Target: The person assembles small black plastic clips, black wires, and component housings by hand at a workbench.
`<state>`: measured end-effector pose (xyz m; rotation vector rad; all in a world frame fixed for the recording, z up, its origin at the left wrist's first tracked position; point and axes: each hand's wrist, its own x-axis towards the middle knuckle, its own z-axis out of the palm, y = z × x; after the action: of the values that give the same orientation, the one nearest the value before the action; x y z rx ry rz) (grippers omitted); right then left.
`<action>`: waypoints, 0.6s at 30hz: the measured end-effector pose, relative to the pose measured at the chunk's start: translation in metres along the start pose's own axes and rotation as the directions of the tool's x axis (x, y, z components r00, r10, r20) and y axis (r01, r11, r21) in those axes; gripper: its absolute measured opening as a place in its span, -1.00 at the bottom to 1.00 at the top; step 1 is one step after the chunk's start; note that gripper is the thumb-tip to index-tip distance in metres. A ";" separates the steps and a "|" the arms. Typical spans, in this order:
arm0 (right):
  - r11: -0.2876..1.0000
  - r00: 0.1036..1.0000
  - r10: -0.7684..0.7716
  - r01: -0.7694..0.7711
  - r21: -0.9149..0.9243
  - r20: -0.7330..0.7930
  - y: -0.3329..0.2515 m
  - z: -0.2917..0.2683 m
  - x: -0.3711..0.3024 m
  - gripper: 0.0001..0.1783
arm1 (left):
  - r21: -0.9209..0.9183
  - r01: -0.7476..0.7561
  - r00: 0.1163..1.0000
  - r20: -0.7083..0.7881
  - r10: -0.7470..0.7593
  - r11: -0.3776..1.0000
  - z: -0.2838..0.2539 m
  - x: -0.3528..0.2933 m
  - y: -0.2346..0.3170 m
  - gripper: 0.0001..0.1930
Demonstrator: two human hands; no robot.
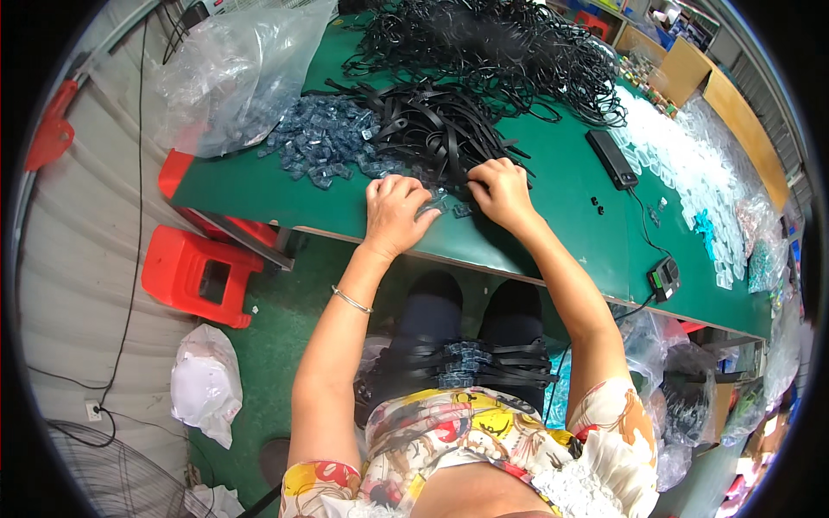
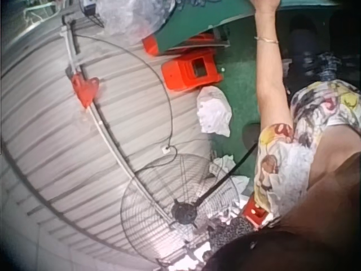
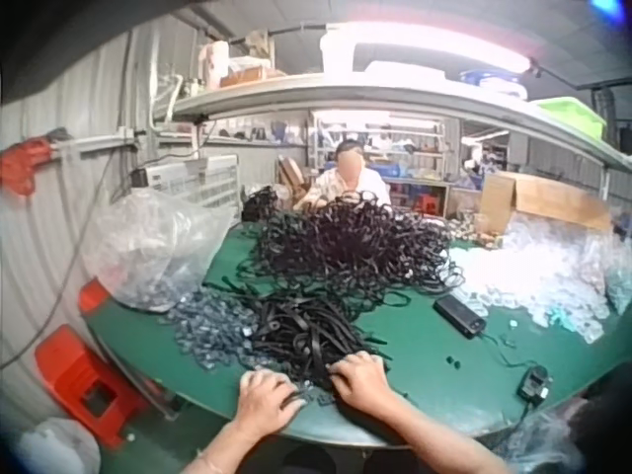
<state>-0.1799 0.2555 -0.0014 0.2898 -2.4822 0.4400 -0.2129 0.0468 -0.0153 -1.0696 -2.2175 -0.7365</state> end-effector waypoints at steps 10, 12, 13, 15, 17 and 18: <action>0.762 0.924 0.335 -0.380 0.524 0.183 0.026 -0.033 -0.029 -0.75 | 0.083 0.003 0.997 0.079 -0.010 0.997 0.000 -0.004 0.018 -0.80; 0.748 0.905 0.334 -0.425 0.510 0.265 0.033 -0.038 -0.036 -0.73 | 0.100 -0.002 0.996 0.089 -0.007 0.995 0.003 -0.005 0.017 -0.81; 0.748 0.905 0.332 -0.424 0.510 0.265 0.036 -0.042 -0.041 -0.73 | 0.101 -0.001 0.996 0.088 -0.008 0.995 0.004 -0.007 0.017 -0.81; 0.603 0.796 0.403 -0.602 0.524 0.451 0.026 -0.063 -0.044 -0.77 | 0.030 0.050 0.998 0.036 -0.051 0.998 0.006 -0.009 0.016 -0.79; 0.518 0.803 0.361 -0.595 0.614 0.474 0.027 -0.072 -0.047 -0.81 | -0.020 0.085 0.996 -0.004 -0.085 0.996 0.007 -0.007 0.018 -0.77; 0.345 0.810 0.351 -0.579 0.739 0.471 0.032 -0.076 -0.049 -0.82 | -0.072 0.115 0.992 -0.042 -0.119 0.991 0.008 -0.006 0.019 -0.76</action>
<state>-0.1109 0.3185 0.0204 -0.0383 -2.2826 2.0621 -0.1962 0.0596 -0.0202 -0.9517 -2.2449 -0.8854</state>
